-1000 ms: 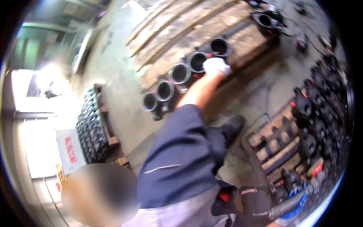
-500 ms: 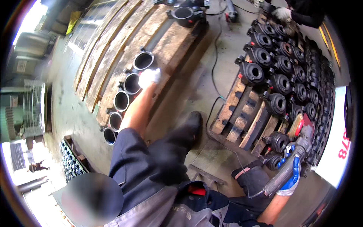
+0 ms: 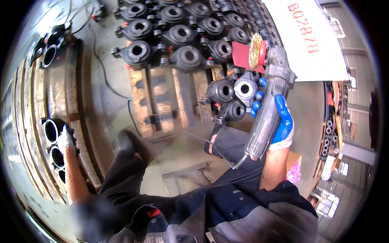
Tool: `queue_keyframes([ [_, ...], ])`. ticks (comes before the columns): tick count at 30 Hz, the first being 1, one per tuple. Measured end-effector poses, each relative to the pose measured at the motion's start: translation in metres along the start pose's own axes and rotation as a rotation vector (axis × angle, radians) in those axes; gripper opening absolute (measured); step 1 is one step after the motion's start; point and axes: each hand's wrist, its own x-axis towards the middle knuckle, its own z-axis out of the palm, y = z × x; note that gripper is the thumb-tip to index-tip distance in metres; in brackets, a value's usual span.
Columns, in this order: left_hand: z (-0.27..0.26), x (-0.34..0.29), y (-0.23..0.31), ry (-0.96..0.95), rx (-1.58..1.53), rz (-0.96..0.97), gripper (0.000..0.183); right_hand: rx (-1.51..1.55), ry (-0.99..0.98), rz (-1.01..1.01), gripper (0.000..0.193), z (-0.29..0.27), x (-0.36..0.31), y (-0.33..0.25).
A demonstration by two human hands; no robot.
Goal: The person uses a grinder to smooth the edges and surfaces of circular metal parts on a wooden pallet, picking up each part by hand to work on different sides before placing it back down.
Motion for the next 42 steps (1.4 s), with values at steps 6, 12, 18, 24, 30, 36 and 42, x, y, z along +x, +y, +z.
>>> queue_keyframes([
  [6, -0.014, 0.05, -0.018, -0.307, -0.181, -0.194, 0.052, 0.138, -0.021, -0.057, 0.055, -0.027, -0.001, -0.015],
  [12, -0.022, -0.035, 0.071, -0.307, 0.749, 0.337, 0.06, 0.15, 0.021, -0.073, 0.051, -0.047, -0.012, -0.022],
  [18, 0.041, -0.218, 0.181, -0.493, 0.874, 0.865, 0.055, 0.203, -0.032, -0.161, 0.066, -0.085, -0.019, -0.026],
  [24, 0.162, -0.354, 0.237, -0.766, 0.65, 1.126, 0.048, 0.36, 0.009, -0.218, 0.065, -0.112, -0.03, -0.032],
  [30, 0.307, -0.444, 0.287, -1.197, -0.29, 0.429, 0.043, 0.427, 0.026, -0.237, 0.065, -0.127, -0.028, -0.036],
  [36, 0.432, -0.448, 0.336, -1.364, -0.634, -0.087, 0.057, 0.532, 0.006, -0.19, 0.07, -0.143, -0.024, -0.038],
  [42, 0.481, -0.427, 0.366, -1.265, -0.788, -0.133, 0.014, 0.552, -0.004, -0.151, 0.067, -0.146, -0.018, -0.041],
])
